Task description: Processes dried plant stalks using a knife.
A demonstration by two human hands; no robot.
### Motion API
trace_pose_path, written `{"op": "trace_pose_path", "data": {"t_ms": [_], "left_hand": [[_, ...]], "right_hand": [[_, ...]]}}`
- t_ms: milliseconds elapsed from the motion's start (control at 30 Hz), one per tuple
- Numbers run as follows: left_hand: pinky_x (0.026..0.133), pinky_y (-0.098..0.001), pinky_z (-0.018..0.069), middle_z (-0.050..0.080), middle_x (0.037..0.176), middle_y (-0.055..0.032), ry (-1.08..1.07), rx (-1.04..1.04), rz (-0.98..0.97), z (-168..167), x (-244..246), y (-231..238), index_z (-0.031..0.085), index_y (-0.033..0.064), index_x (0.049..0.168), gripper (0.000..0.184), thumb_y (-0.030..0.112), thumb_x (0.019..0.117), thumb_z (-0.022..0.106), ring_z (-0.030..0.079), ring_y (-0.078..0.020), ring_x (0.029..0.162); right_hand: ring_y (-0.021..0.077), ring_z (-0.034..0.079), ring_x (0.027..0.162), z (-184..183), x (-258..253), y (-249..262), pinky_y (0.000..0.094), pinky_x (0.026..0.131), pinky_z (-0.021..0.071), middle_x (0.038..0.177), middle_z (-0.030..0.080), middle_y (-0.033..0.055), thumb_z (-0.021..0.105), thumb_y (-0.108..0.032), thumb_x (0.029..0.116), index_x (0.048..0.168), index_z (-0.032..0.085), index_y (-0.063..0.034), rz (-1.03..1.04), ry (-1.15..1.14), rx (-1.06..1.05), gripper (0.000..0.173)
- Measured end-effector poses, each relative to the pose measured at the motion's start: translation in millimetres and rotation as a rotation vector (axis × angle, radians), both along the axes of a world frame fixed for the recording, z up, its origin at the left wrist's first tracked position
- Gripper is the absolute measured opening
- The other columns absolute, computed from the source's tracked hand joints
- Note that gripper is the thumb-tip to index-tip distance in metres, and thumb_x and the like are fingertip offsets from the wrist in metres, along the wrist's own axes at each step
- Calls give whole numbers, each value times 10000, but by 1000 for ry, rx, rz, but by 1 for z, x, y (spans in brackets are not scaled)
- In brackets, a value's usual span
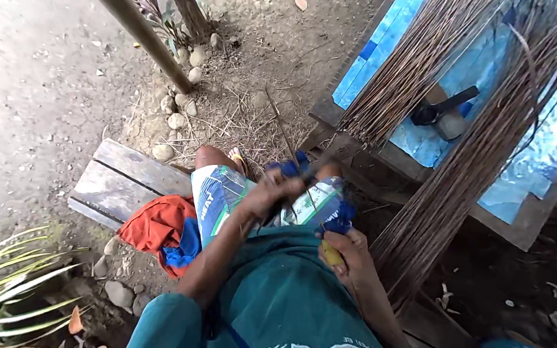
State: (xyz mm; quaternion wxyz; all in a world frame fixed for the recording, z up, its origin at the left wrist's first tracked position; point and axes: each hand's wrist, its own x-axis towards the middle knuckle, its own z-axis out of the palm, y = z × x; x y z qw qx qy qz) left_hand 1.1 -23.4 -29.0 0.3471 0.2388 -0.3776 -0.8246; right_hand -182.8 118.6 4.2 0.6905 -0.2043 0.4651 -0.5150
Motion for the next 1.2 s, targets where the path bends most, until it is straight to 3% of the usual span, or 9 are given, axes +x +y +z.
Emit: {"op": "trace_pose_path", "data": {"t_ms": [133,233,333,467,633,767,900,1033,1200], "left_hand": [[481,-176,480,557,593,83,-121,81,511,-23,44,-89,590,158,1004,236,331,1054,438,519,-9,480],[458,-180,471,520,618,74,-112,288,823,-35,79,-135,575,168,1084,365,405,1123,300,488,-28,465],[464,-192,486,531,582,92,-325,94,408,-11,40,-84,569,192,1023,226,377,1068,448,511,-20,466],[512,-153,468,633,712,124,-69,-70,-350,5,-23,34,680,152,982,61,208,966,662,549,40,562],[466,-138,448,605,612,148,43,-45,30,-3,5,-18,705,284,838,171,447,883,731,525,52,497],[500,-171,481,553,597,106,82,115,579,-20,62,-101,609,194,1047,390,407,1119,291,518,-4,489],[477,-213,489,571,588,77,-264,129,193,-5,29,-40,619,204,949,173,353,986,541,535,-33,481],[524,-128,476,616,699,175,11,24,-379,2,-19,39,660,236,927,65,277,976,669,549,69,569],[433,-146,447,596,580,105,-57,45,186,-18,26,-44,680,233,883,160,369,942,620,515,28,454]], "right_hand": [[-36,534,486,9,-5,60,141,434,461,718,691,-64,671,-257,955,1018,764,-192,75,202,98,130],[-35,529,467,15,-14,89,124,439,446,644,654,-61,631,-262,969,987,742,-189,-118,-48,260,135],[-63,437,393,-1,-24,76,101,391,366,501,482,-125,585,-379,1005,1041,746,-187,-159,-553,208,253],[-42,536,446,-13,-16,40,105,437,435,572,591,-97,537,-340,1042,1114,728,-130,40,-890,106,293],[-51,515,435,11,-19,59,110,409,429,587,624,-92,670,-317,933,976,776,-206,85,-415,277,159],[-34,522,448,19,-21,91,129,424,449,600,621,-63,710,-283,919,999,761,-170,-91,-165,300,148],[-14,491,452,8,-15,67,158,421,438,613,616,-49,693,-272,956,1003,761,-144,-188,184,128,153],[-48,546,503,3,-17,35,122,452,472,736,693,-77,649,-226,1000,1065,752,-180,-17,258,-93,130],[-34,531,482,16,-28,79,145,442,464,664,656,-79,665,-269,959,1012,766,-216,30,268,101,126]]}}
